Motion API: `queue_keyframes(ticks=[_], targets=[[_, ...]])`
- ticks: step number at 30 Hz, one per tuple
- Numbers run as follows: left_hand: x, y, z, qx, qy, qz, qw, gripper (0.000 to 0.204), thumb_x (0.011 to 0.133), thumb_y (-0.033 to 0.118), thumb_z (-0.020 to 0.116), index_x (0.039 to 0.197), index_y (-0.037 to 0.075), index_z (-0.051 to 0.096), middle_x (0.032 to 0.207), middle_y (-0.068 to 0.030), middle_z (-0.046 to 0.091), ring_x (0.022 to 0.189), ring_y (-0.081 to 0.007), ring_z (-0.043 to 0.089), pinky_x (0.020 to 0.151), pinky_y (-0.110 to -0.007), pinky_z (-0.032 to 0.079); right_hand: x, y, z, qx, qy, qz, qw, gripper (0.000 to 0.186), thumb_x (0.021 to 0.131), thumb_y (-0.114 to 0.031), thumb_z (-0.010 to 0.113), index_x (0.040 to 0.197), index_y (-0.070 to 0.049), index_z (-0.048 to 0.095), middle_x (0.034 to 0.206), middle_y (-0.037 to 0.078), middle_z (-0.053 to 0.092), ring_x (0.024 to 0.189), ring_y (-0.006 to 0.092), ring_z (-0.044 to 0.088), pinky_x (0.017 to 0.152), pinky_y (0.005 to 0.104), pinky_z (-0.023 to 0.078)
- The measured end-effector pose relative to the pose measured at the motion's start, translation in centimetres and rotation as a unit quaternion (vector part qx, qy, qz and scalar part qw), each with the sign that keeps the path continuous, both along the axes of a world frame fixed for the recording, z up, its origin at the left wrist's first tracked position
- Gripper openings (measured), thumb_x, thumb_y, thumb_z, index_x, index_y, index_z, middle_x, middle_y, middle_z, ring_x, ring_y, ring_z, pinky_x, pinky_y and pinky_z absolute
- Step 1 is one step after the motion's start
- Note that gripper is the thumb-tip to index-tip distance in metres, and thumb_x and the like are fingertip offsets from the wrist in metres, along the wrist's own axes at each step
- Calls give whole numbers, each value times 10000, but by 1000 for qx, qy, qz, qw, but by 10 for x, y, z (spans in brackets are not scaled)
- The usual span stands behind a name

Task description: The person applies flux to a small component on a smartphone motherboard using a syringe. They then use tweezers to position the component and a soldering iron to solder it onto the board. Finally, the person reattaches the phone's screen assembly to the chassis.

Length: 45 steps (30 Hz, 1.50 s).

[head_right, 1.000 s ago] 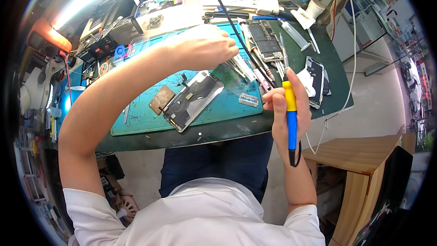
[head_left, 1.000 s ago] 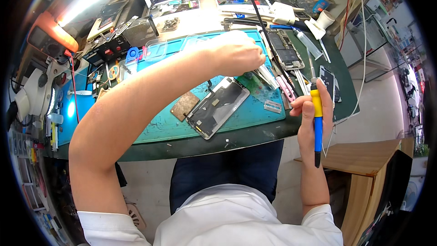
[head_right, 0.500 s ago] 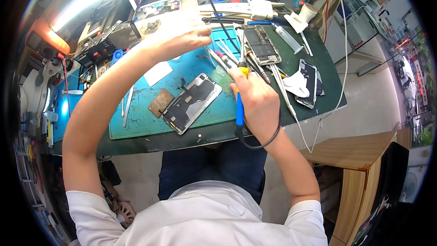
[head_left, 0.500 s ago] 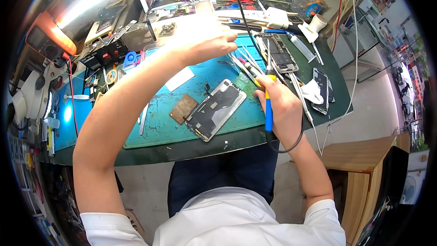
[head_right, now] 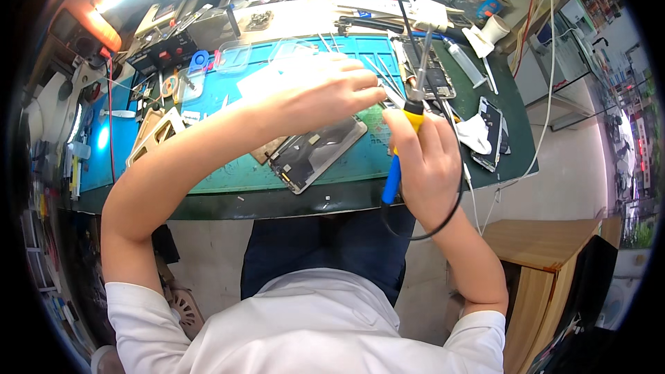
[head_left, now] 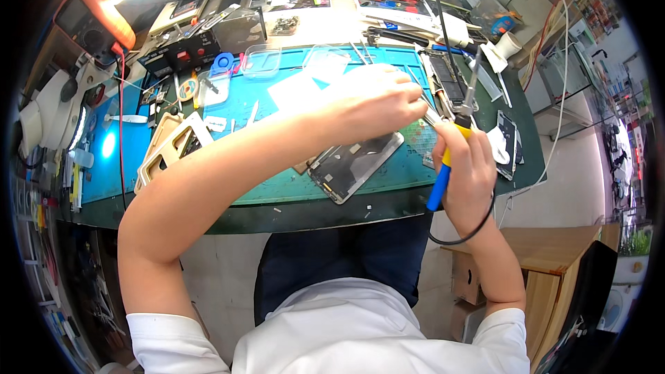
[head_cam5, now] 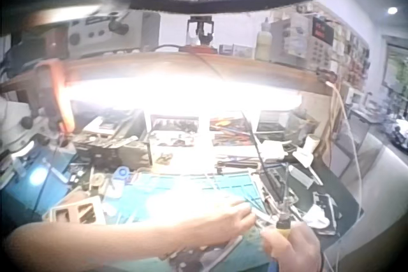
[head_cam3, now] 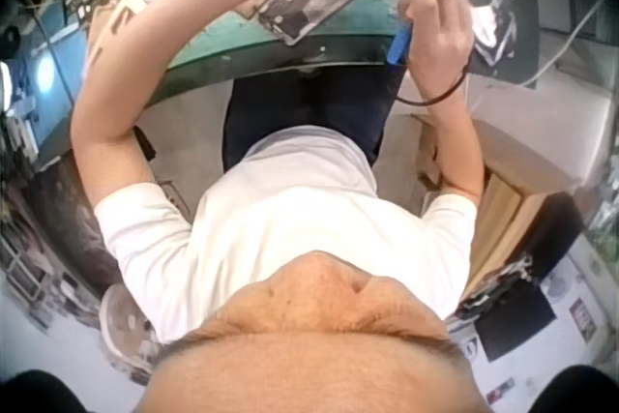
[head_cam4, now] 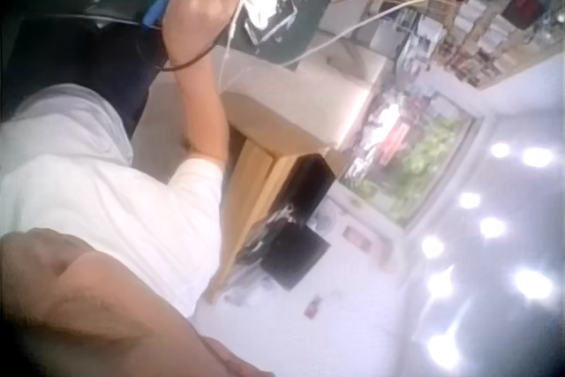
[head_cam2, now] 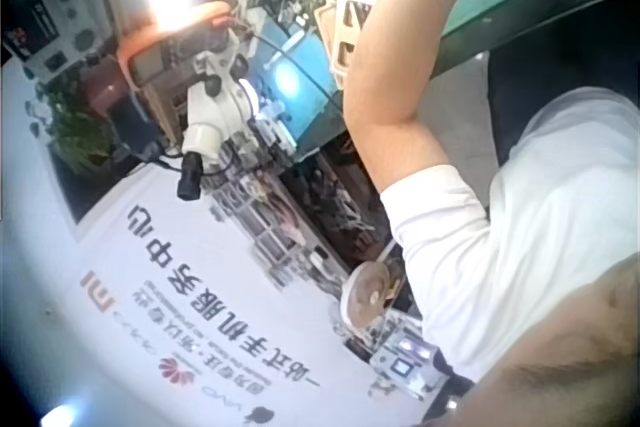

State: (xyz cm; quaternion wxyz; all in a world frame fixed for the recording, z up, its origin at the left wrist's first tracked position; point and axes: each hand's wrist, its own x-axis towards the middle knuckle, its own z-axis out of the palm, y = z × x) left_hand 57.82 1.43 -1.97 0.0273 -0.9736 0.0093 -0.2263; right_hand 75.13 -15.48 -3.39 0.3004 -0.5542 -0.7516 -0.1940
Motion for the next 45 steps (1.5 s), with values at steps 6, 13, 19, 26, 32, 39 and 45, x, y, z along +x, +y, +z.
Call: queue_keyframes(ticks=[6, 13, 19, 26, 32, 39, 45], targets=[[-46, -22, 28, -45, -14, 178, 983, 138, 913, 18, 631, 1050, 20, 621, 1109, -137, 696, 991, -285, 723, 841, -380, 591, -2, -11, 28, 132, 1, 51, 990, 270, 996, -258, 736, 1166, -68, 647, 1002, 126, 749, 851, 284, 672, 665, 359, 529], [-160, -107, 5, -485, -311, 200, 792, 62, 1050, 38, 612, 1056, -1, 660, 1227, -246, 708, 1007, -309, 758, 896, -401, 628, -24, -20, -3, -24, 203, 232, 951, 473, 1017, -350, 683, 1345, -13, 635, 863, 59, 737, 690, 233, 655, 637, 354, 522], [-168, -143, -34, -449, -212, 246, 832, 106, 951, -61, 696, 1039, -23, 740, 1227, -265, 699, 1088, -341, 741, 910, -396, 629, -44, -5, -33, -51, 239, 220, 944, 408, 984, -240, 711, 1319, -16, 650, 845, 34, 729, 643, 203, 624, 600, 329, 490], [-153, -107, -38, -432, -256, 313, 806, 181, 1047, -36, 561, 1188, -48, 676, 1267, -255, 685, 1087, -342, 748, 912, -384, 620, -46, -4, -36, -90, 219, 141, 961, 420, 982, -270, 735, 1338, -62, 653, 942, 69, 740, 716, 232, 659, 636, 342, 529], [-161, -109, -40, -438, -228, 256, 831, 229, 962, -128, 623, 1165, -35, 675, 1291, -229, 693, 1045, -308, 752, 865, -356, 617, -46, -2, -35, -119, 209, 162, 957, 452, 999, -353, 709, 1356, -85, 639, 1104, 131, 759, 861, 269, 732, 670, 345, 569], [-164, -121, -33, -449, -104, 197, 865, 352, 801, -19, 831, 1146, 19, 773, 1219, -201, 690, 1063, -311, 729, 839, -332, 625, -44, -2, -35, -118, 230, 162, 952, 439, 1019, -379, 684, 1335, -80, 625, 1075, 141, 761, 860, 280, 744, 654, 352, 583], [-154, -112, -35, -334, -113, 226, 908, 363, 805, -11, 825, 1154, -29, 727, 1151, -214, 745, 1004, -313, 760, 824, -368, 638, -44, -3, -37, -121, 238, 155, 951, 443, 1026, -394, 671, 1334, -79, 626, 1066, 144, 761, 839, 265, 737, 644, 342, 583]])
